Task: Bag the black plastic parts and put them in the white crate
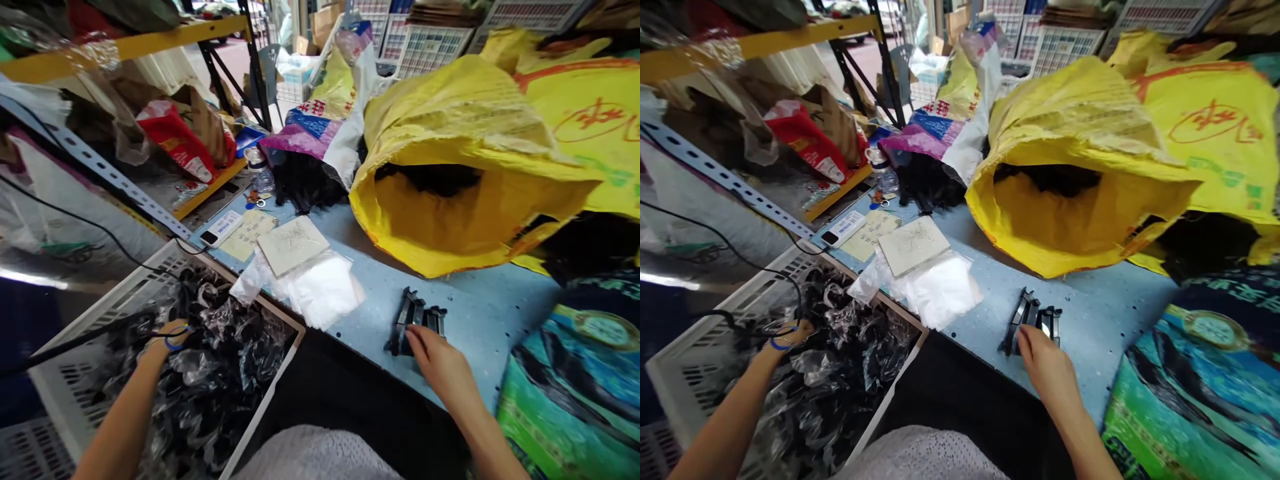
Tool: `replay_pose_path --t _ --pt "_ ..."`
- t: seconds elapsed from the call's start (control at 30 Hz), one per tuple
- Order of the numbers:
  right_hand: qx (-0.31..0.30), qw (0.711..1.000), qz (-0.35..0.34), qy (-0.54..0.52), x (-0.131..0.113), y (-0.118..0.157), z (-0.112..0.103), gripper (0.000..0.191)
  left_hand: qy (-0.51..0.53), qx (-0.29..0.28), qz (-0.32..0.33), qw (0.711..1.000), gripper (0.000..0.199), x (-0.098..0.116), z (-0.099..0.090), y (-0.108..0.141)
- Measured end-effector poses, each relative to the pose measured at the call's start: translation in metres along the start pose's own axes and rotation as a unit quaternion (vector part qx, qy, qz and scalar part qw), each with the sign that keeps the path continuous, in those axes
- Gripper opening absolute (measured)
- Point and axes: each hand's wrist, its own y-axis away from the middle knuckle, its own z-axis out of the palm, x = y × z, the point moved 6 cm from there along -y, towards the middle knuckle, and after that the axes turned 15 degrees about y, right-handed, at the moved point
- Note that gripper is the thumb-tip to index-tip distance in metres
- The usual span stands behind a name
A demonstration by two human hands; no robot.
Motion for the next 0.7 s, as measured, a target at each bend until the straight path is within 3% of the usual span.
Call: replay_pose_path --t 0.03,0.1,0.13,0.2,0.23,0.3,0.37,0.43,0.47,0.53,0.6,0.63,0.7 --pt "-0.010 0.994 0.035 0.101 0.005 -0.002 -0.003 0.036 0.002 -0.032 0.011 0.999 0.024 0.017 0.022 -0.002" --pt "-0.036 0.969 0.072 0.235 0.002 -0.009 -0.004 0.038 0.037 -0.089 0.093 0.991 0.032 0.073 0.071 0.004" --pt "-0.043 0.961 0.069 0.264 -0.004 -0.013 -0.003 0.039 0.081 -0.102 0.192 0.973 0.032 0.113 0.094 0.014" --pt "-0.034 0.960 0.052 0.272 -0.017 -0.022 0.001 0.036 0.150 -0.051 0.389 0.907 0.028 0.192 0.124 0.040" --pt "-0.029 0.964 0.048 0.261 -0.020 -0.027 0.004 0.034 0.153 -0.014 0.435 0.887 0.026 0.222 0.136 0.049" --pt "-0.031 0.976 0.053 0.211 -0.015 -0.034 0.012 0.032 0.147 0.024 0.460 0.875 0.018 0.263 0.156 0.055" --pt "-0.032 0.994 0.064 0.085 -0.003 -0.038 0.019 0.033 0.146 0.027 0.456 0.877 0.009 0.281 0.165 0.048" --pt "-0.037 0.987 0.066 -0.143 0.004 -0.038 0.026 0.036 0.185 0.012 0.436 0.881 0.009 0.280 0.164 0.032" --pt "-0.048 0.959 0.060 -0.273 0.001 -0.038 0.030 0.038 0.216 0.001 0.422 0.880 0.011 0.275 0.161 0.024" --pt "-0.093 0.865 0.045 -0.491 -0.018 -0.037 0.036 0.038 0.287 -0.027 0.399 0.870 0.015 0.265 0.155 0.014" --pt "-0.153 0.780 0.026 -0.607 -0.051 -0.039 0.039 0.036 0.336 -0.045 0.396 0.853 0.013 0.261 0.151 0.012" --pt "-0.174 0.754 0.017 -0.633 -0.068 -0.042 0.040 0.035 0.351 -0.046 0.396 0.847 0.009 0.260 0.149 0.014" --pt "-0.182 0.743 -0.004 -0.644 -0.098 -0.052 0.040 0.034 0.372 -0.033 0.388 0.842 0.012 0.259 0.145 0.021"
